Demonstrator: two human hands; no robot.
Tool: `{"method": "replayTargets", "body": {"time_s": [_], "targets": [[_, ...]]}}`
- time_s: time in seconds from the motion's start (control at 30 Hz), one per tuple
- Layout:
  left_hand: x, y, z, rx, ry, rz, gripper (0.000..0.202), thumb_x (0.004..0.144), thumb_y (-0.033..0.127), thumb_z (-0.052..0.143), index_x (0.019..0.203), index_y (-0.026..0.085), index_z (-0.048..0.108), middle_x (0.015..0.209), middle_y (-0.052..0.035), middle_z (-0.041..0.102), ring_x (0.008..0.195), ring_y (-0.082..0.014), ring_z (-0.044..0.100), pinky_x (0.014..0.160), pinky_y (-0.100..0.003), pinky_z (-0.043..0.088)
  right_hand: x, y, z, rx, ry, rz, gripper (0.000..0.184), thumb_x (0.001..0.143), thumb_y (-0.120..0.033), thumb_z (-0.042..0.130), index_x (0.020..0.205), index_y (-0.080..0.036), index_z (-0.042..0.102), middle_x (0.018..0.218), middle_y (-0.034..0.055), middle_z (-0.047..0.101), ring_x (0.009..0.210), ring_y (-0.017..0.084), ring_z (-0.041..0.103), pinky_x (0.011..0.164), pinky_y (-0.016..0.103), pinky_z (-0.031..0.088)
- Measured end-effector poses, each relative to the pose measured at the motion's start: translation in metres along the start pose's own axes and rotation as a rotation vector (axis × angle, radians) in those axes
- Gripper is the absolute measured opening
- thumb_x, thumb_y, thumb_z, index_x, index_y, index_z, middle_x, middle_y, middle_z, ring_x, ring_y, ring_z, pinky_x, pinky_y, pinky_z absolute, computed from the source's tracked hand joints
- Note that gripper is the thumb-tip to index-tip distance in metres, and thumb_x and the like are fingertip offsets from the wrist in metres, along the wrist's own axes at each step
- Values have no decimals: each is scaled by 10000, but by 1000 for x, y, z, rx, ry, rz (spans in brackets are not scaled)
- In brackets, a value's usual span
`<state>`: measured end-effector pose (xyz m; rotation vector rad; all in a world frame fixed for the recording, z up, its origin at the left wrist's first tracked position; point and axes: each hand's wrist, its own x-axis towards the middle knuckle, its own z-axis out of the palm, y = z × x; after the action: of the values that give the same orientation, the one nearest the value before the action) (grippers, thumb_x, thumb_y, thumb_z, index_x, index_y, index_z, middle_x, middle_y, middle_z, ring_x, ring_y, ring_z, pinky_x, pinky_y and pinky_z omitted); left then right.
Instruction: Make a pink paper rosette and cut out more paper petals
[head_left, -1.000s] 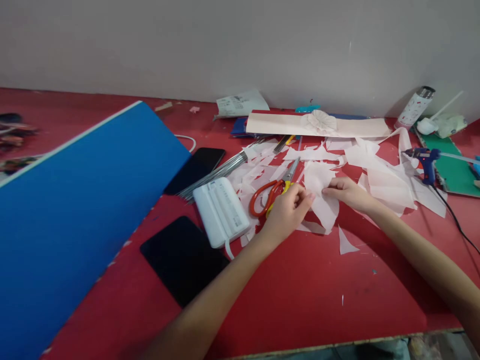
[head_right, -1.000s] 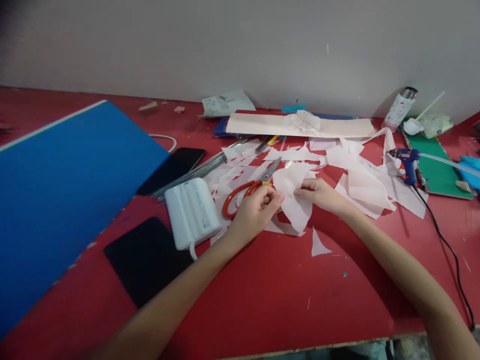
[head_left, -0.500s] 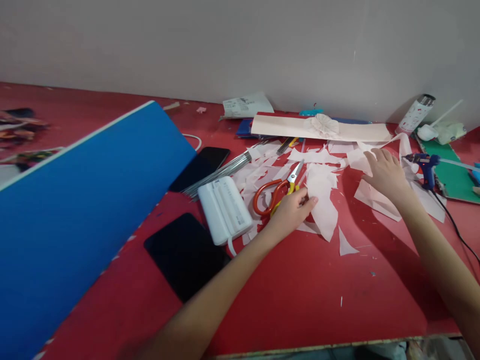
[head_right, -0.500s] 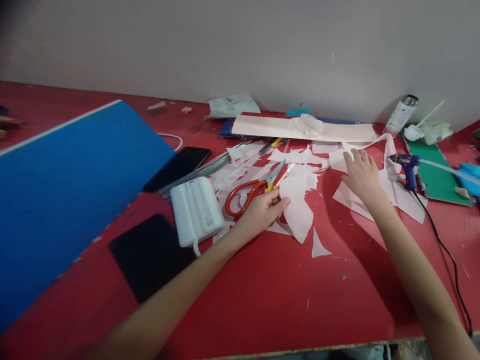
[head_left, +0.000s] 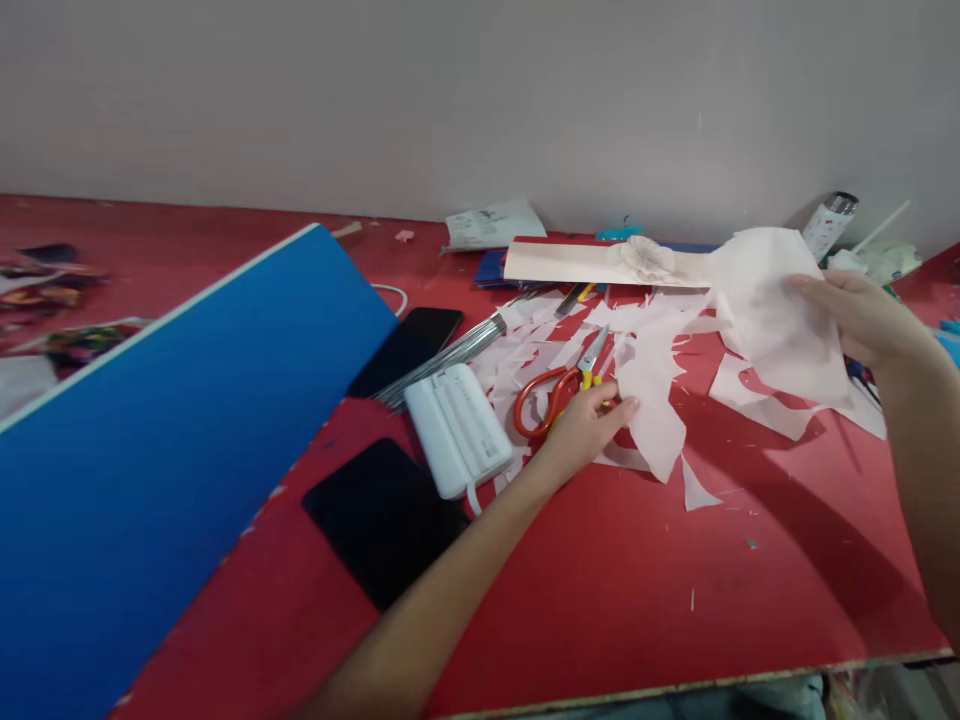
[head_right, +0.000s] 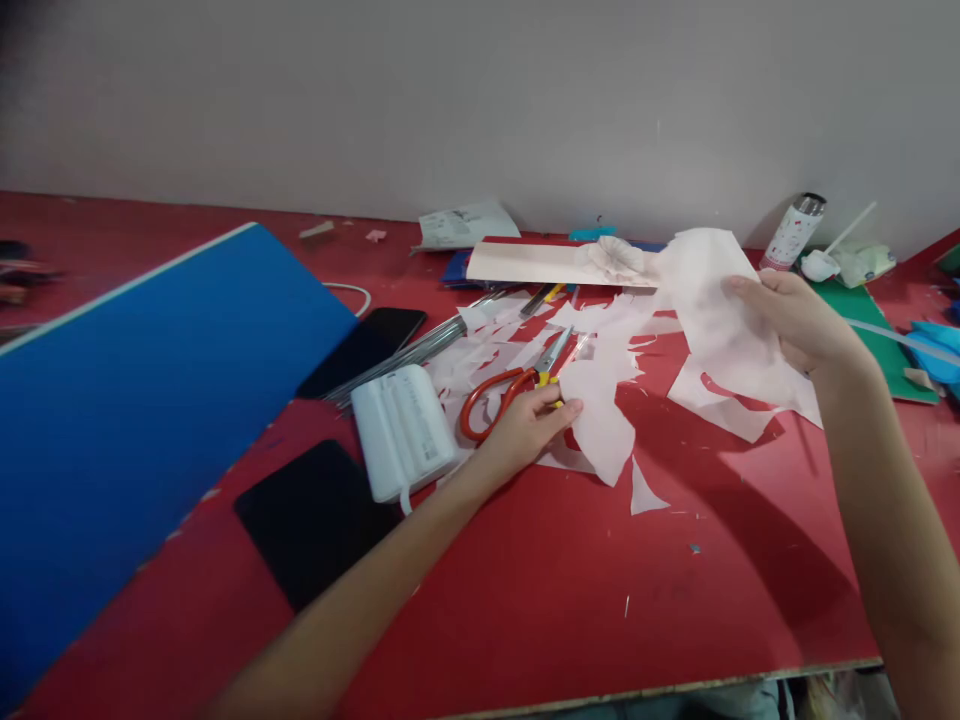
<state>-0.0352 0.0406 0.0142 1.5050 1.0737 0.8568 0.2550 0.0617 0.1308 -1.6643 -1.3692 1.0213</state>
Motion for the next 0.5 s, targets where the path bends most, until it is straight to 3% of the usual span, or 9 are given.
{"method": "replayTargets", "body": {"time_s": [0.1, 0.2, 0.27, 0.37, 0.5], "targets": [[-6, 10, -1, -283, -85, -29, 289, 689, 442, 674, 695, 163, 601, 594, 13, 562, 583, -134, 532, 551, -247, 418, -15, -20, 8, 221, -56, 44, 143, 784, -367, 632, 734, -233, 641, 736, 38, 686, 661, 170, 613, 612, 279, 516], [-13, 18, 0, -547, -212, -48, 329, 664, 441, 718, 797, 144, 667, 776, -63, 676, 778, -203, 625, 738, -328, 480, -23, -30, 24, 314, -128, 109, 109, 790, -306, 627, 743, -210, 649, 717, 42, 697, 639, 162, 625, 601, 268, 534], [-18, 21, 2, -619, -301, -75, 329, 655, 415, 739, 820, 137, 681, 875, -101, 694, 889, -243, 629, 843, -388, 466, -25, -32, 36, 367, -194, 118, 131, 796, -304, 628, 745, -185, 648, 709, 42, 699, 620, 143, 629, 582, 241, 534], [-22, 24, 5, -688, -414, -115, 310, 667, 381, 736, 858, 142, 683, 984, -130, 691, 981, -287, 613, 889, -457, 450, -26, -30, 47, 423, -285, 127, 151, 812, -294, 605, 749, -162, 644, 716, 43, 700, 606, 126, 637, 581, 222, 538], [-19, 34, 7, -815, -356, 10, 247, 678, 374, 715, 833, 185, 678, 1142, -127, 654, 1151, -318, 540, 955, -469, 419, -30, -21, 51, 356, -348, 123, 164, 821, -297, 550, 820, -167, 650, 731, 60, 706, 667, 165, 669, 612, 257, 554]]}}
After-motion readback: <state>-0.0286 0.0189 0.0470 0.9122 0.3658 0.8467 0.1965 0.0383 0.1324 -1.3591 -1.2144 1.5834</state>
